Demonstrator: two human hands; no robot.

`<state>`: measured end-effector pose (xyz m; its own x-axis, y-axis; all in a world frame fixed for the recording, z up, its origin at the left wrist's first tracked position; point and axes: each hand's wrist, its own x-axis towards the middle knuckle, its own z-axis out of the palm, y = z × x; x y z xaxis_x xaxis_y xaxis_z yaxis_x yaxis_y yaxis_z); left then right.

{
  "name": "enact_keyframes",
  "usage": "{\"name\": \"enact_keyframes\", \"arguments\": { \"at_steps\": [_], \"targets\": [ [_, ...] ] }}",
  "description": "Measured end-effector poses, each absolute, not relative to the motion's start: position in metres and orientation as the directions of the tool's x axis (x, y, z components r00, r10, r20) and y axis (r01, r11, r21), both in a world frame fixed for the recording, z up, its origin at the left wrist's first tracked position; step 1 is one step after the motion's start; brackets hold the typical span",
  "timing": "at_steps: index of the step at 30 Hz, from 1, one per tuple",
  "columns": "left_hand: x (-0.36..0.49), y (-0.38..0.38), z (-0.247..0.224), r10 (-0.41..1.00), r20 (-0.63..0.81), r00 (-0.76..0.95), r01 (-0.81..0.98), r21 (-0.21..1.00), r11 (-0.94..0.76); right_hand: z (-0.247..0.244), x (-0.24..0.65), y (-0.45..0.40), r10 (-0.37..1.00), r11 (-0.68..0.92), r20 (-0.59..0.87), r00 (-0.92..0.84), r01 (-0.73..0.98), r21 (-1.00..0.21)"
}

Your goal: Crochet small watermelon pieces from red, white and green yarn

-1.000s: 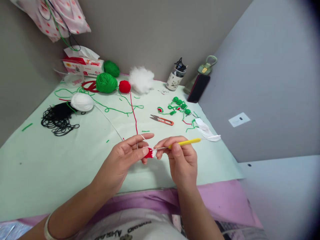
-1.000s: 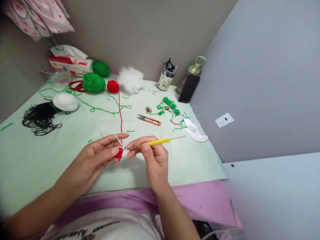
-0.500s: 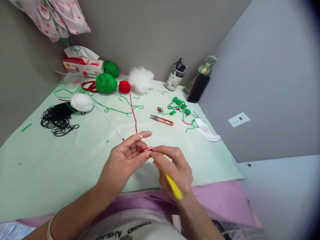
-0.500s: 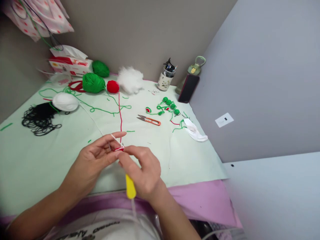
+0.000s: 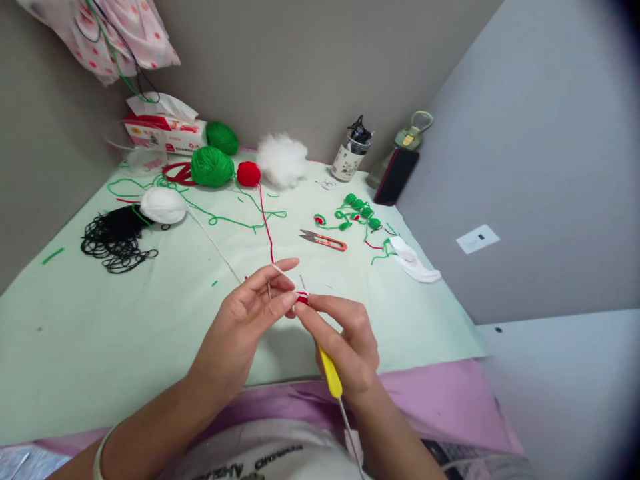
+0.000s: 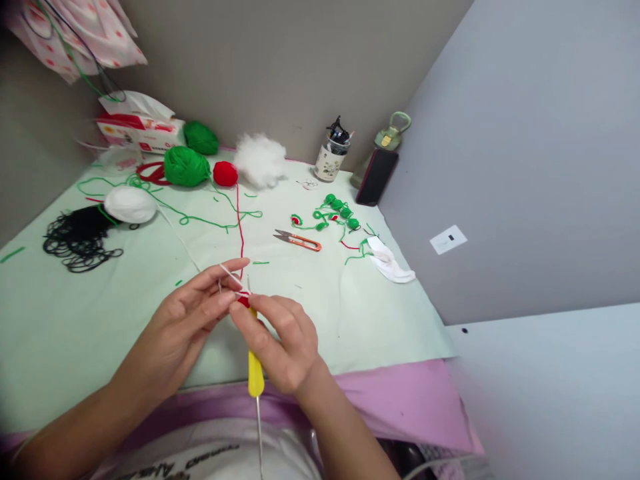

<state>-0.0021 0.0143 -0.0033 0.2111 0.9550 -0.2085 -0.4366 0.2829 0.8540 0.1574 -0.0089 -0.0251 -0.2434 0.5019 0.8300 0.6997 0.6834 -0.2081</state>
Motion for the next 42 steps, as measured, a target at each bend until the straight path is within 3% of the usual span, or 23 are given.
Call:
{"name": "enact_keyframes", "arguments": {
  "at_steps": [12, 17, 24, 32, 42],
  "targets": [
    [0.000, 0.019, -0.002, 0.887, -0.287, 0.362, -0.555, 0.698, 0.452, -0.035, 0.161, -0.009, 0.498, 0.720, 0.844, -0.199, 0.638, -0.274],
    [0.000, 0.021, -0.005, 0.908, -0.274, 0.318, -0.530, 0.742, 0.410, -0.037, 0.163, -0.006, 0.502, 0.750, 0.841, -0.201, 0.586, -0.308],
    [-0.002, 0.023, -0.009, 0.888, -0.237, 0.394, -0.514, 0.744, 0.426, -0.036, 0.164, -0.006, 0.506, 0.757, 0.842, -0.188, 0.565, -0.328],
    [-0.012, 0.017, -0.005, 0.936, -0.107, 0.334, -0.378, 0.895, 0.237, -0.029, 0.161, -0.007, 0.446, 0.739, 0.871, -0.204, 0.634, -0.230],
    [-0.004, 0.021, -0.006, 0.914, -0.206, 0.351, -0.411, 0.842, 0.348, -0.032, 0.165, -0.008, 0.473, 0.707, 0.845, -0.251, 0.681, -0.193]
  ]
}}
